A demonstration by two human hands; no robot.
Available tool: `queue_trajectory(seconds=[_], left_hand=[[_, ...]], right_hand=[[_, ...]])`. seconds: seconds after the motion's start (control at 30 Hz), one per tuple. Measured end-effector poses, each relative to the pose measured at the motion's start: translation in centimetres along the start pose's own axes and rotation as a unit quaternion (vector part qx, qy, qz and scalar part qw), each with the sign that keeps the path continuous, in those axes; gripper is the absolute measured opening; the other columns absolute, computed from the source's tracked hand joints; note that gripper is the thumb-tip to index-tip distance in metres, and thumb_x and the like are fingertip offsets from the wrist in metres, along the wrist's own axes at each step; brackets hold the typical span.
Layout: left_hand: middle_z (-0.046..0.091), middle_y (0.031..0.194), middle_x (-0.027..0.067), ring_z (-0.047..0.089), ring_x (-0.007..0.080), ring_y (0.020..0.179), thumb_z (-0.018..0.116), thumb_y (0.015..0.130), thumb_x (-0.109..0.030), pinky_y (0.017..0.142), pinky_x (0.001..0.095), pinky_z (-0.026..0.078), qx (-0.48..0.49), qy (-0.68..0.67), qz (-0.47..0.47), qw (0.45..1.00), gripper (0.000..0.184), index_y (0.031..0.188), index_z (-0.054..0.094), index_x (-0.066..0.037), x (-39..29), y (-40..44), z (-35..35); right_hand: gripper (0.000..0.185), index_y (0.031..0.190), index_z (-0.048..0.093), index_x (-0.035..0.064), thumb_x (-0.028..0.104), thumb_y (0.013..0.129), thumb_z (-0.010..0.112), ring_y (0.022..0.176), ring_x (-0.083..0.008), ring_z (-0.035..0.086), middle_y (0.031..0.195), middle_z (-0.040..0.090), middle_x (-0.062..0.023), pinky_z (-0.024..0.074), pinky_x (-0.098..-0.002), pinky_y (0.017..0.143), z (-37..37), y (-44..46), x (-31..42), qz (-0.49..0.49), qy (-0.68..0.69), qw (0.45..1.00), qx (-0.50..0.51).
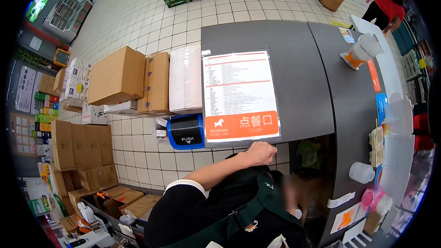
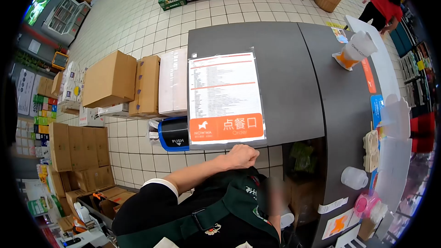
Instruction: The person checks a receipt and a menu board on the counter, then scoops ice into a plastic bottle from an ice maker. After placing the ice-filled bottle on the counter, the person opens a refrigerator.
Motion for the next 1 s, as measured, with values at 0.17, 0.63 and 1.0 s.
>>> queue_trajectory(seconds=[0.17,0.63,1.0], left_hand=[[0.056,0.062,0.0112,0.056,0.0339,0.062,0.055,0.066,-0.008,0.054,0.0446,0.042,-0.021,-0.022,0.023,0.999,0.008,0.063,0.049,-0.005,-0.6,-0.5,-0.9],[0.059,0.068,0.0157,0.058,0.0384,0.069,0.053,0.067,-0.011,0.058,0.0473,0.044,0.126,-0.036,0.135,0.982,0.008,0.069,0.055,-0.004,-5.9,-6.5,7.0],[0.054,0.059,0.0194,0.054,0.0394,0.060,0.052,0.071,-0.015,0.054,0.0473,0.042,0.103,-0.049,0.101,0.988,0.017,0.064,0.055,-0.001,-2.4,-11.6,5.8]], right_hand=[[0.028,0.116,0.054,0.0054,0.016,0.090,0.051,0.099,-0.0229,0.056,0.109,0.058,-0.0120,0.0465,-0.0318,0.083,-1.4,-2.3,4.2,0.035,0.039,0.998,0.022],[0.013,0.094,0.058,0.0059,0.015,0.089,0.050,0.078,-0.0214,0.055,0.086,0.057,-0.0087,0.0449,-0.0333,0.067,3.4,-11.0,5.2,0.129,0.107,0.984,0.052],[0.013,0.090,0.058,0.0072,0.017,0.090,0.049,0.071,-0.0187,0.052,0.080,0.055,-0.0056,0.0438,-0.0320,0.063,2.6,-10.8,8.6,0.112,0.122,0.983,0.079]])
Point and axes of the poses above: each hand's wrist, its own y-axis towards the middle knuckle, its own z-axis out of the palm, x = y × z, the point moved 10 cm from there along y, towards the middle knuckle
